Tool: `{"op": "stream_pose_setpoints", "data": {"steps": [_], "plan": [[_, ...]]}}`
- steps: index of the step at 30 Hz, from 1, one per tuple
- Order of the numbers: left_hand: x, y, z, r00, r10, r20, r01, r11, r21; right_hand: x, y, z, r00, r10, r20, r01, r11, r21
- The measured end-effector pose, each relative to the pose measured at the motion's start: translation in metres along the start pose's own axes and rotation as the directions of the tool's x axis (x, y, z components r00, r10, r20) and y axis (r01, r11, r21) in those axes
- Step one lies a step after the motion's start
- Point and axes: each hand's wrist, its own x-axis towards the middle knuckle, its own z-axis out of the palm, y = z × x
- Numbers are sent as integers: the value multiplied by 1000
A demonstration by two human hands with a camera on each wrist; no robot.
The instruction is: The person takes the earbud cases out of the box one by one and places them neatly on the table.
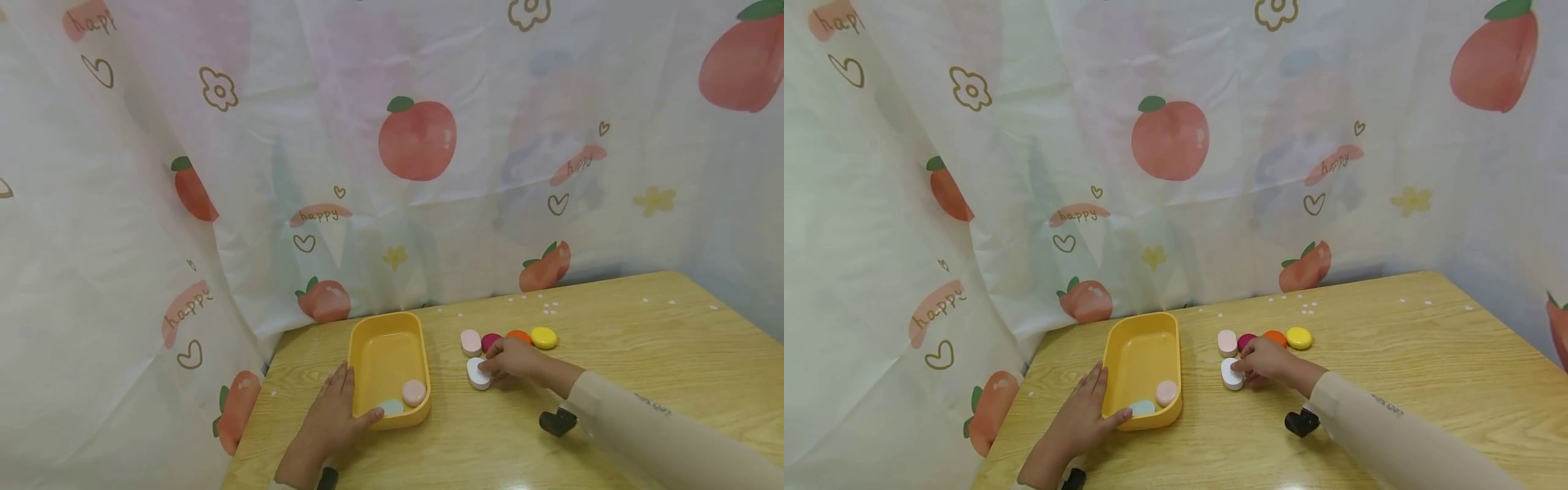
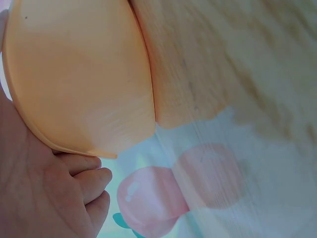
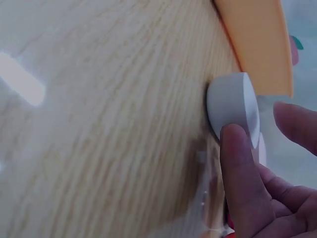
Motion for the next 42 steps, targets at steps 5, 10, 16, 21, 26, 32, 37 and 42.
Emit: {"op": "stream_pose_setpoints", "data": {"steps": [5, 10, 16, 21, 26, 32, 37, 42], "plan": [[-2, -2, -1, 1000, 0, 3, 0, 1000, -8, 4, -7, -1, 1000, -27, -1, 27, 998, -56], [-4, -7, -3, 1000, -3, -18, 3, 1000, 6, 12, -16, 4, 999, -33, 14, 33, 998, -52], [-5, -9, -3, 1000, -1, -6, 1, 1000, 10, 17, -28, 7, 1000, -18, 11, 19, 996, -92], [-4, -8, -2, 1000, 2, -10, -1, 1000, 5, 18, -44, 11, 998, -42, 52, 46, 996, -77], [-3, -8, 0, 1000, -2, -11, 2, 1000, 4, 21, -57, 21, 992, -85, 97, 91, 994, -58], [-2, -7, 2, 1000, 16, -21, -15, 1000, 6, 28, -69, 33, 983, -121, 138, 131, 990, -60], [-1, -5, 3, 1000, 9, -19, -9, 1000, 7, 32, -79, 43, 970, -147, 191, 157, 987, -38], [1, -3, 4, 1000, 8, -27, -8, 1000, 3, 34, -89, 53, 958, -176, 226, 184, 983, -12]]}}
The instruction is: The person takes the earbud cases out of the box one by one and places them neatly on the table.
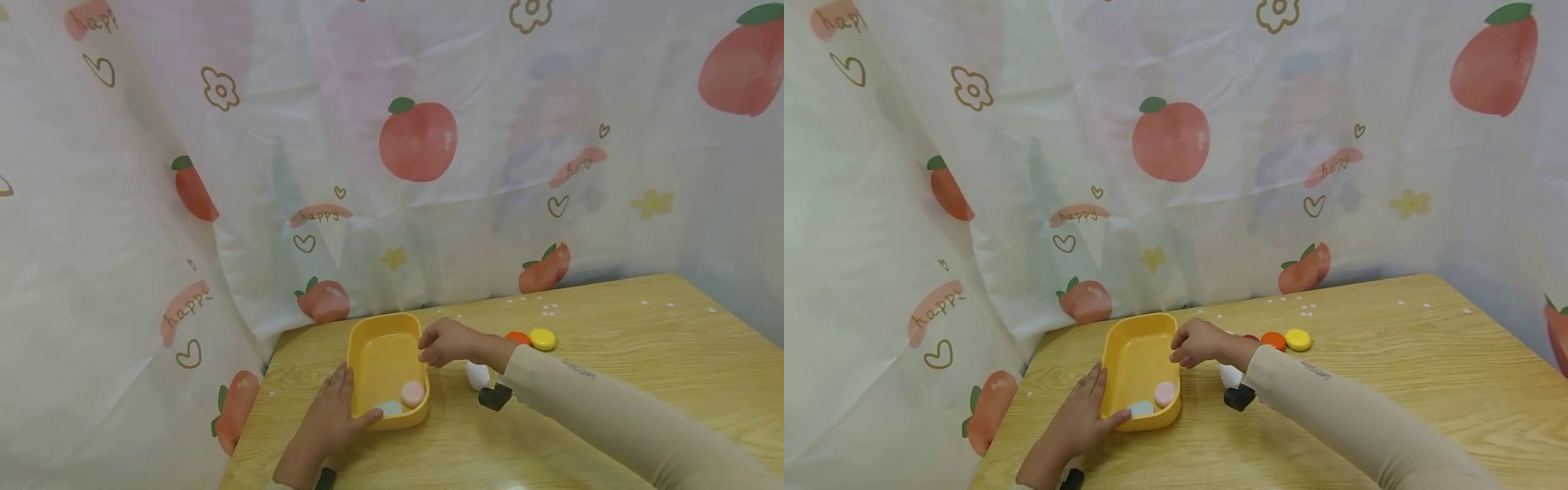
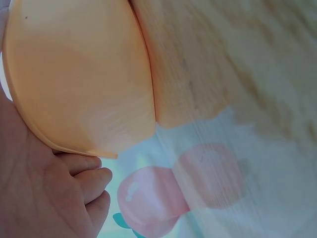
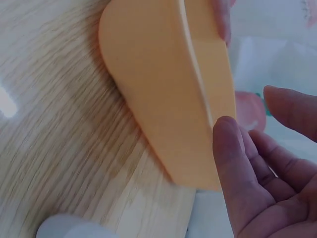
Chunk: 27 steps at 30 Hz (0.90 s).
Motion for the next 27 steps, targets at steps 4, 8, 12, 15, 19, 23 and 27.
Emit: {"op": "stream_pose_setpoints", "data": {"steps": [4, 8, 12, 15, 19, 23, 27], "plan": [[0, -1, 1, 1000, 13, -6, -13, 1000, -1, 4, -5, 10, 999, -30, 30, 30, 999, 15], [-1, -1, 1, 1000, 21, -4, -21, 1000, -6, 9, -8, 21, 998, -41, 50, 40, 999, 16], [-1, 0, 0, 1000, 23, -8, -23, 1000, -5, 15, -12, 33, 996, -51, 72, 50, 999, 21], [0, 1, 0, 999, 31, -14, -31, 1000, 0, 18, -14, 41, 994, -62, 91, 60, 998, 25], [0, 0, -1, 999, 39, -9, -39, 999, -2, 21, -14, 49, 992, -65, 107, 64, 998, 19], [-1, 0, -2, 999, 32, -1, -32, 999, 2, 25, -15, 55, 991, -64, 114, 63, 998, 12], [-1, 1, -3, 999, 32, 4, -32, 999, 11, 27, -16, 60, 991, -57, 119, 55, 998, 15]]}}
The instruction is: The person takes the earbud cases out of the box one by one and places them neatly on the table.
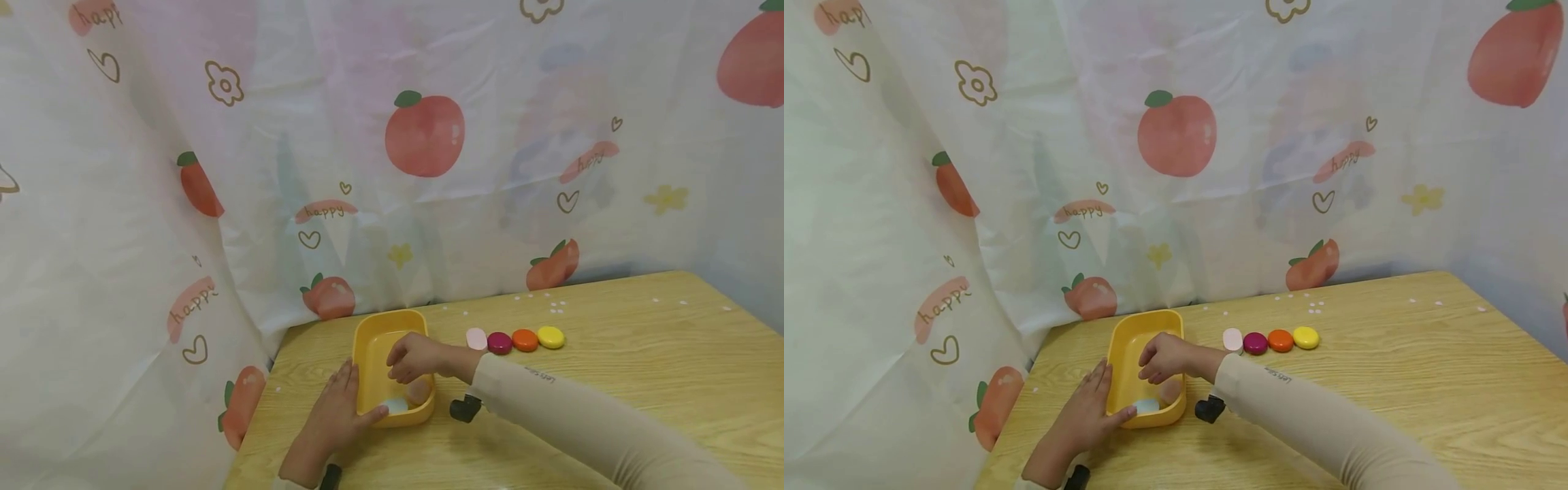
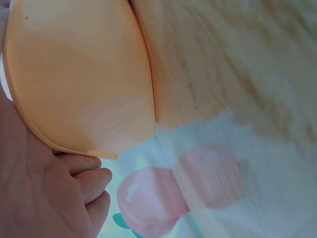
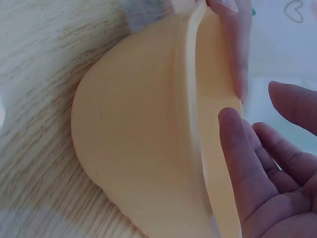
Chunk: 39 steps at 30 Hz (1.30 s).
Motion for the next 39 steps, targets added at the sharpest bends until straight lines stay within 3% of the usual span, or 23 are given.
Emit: {"op": "stream_pose_setpoints", "data": {"steps": [20, 39], "plan": [[3, 0, -1, 1000, 2, -1, -2, 1000, 3, 9, -2, 9, 1000, 19, 2, -19, 998, -60], [2, -1, 0, 1000, -8, 16, 8, 1000, 0, 17, 1, 15, 996, 84, 41, -74, 977, -201]]}}
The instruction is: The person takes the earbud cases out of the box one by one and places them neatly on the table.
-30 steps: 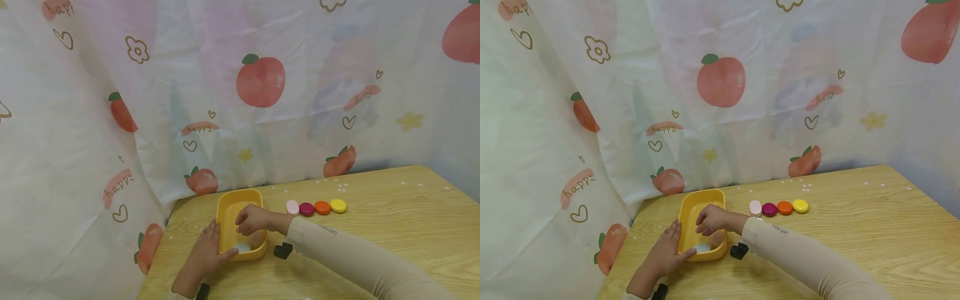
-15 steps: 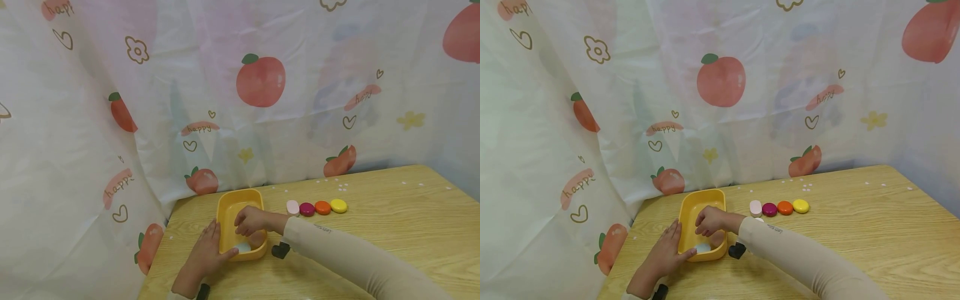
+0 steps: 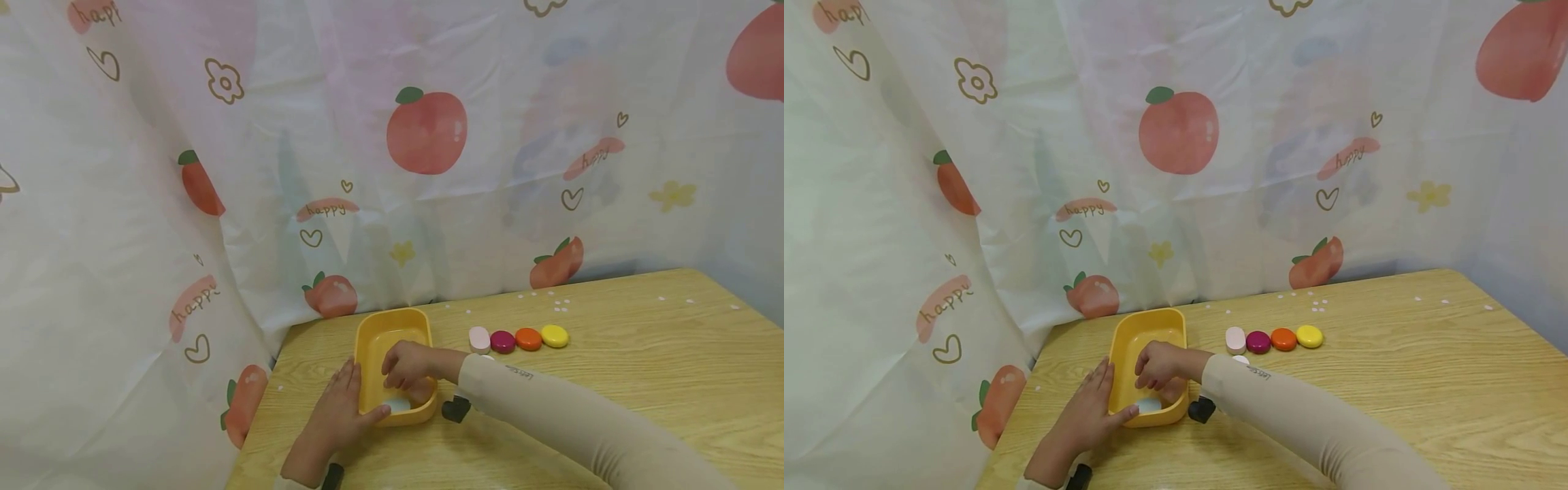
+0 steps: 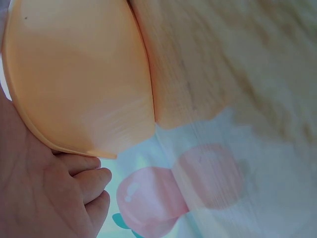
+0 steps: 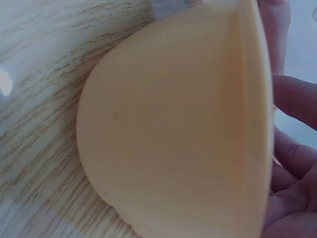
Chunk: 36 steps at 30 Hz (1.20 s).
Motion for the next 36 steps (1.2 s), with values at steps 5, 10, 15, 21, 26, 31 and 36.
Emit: {"op": "stream_pose_setpoints", "data": {"steps": [5, 10, 15, 21, 26, 31, 36], "plan": [[0, 0, 0, 1000, -3, -1, 3, 1000, -5, 0, -1, 3, 1000, 11, -3, -11, 999, -43], [0, 1, -1, 1000, 1, 3, -1, 1000, -5, 0, -2, 5, 1000, 6, 3, -5, 998, -70], [0, 2, -2, 1000, 5, 3, -5, 1000, -9, 0, -2, 7, 999, 15, 29, -12, 996, -91], [-1, 1, -1, 1000, 14, -3, -14, 1000, 2, 2, -2, 9, 997, 32, 70, -24, 994, -111], [-1, 0, 0, 1000, 12, -3, -12, 1000, 5, 4, -2, 10, 996, 29, 87, -15, 988, -155], [-1, 0, 1, 1000, 6, 2, -6, 1000, 10, 6, 0, 12, 995, 16, 96, 9, 966, -257], [0, -1, 1, 1000, 8, -10, -7, 1000, 14, 7, 0, 15, 992, 13, 122, 28, 942, -336]]}}
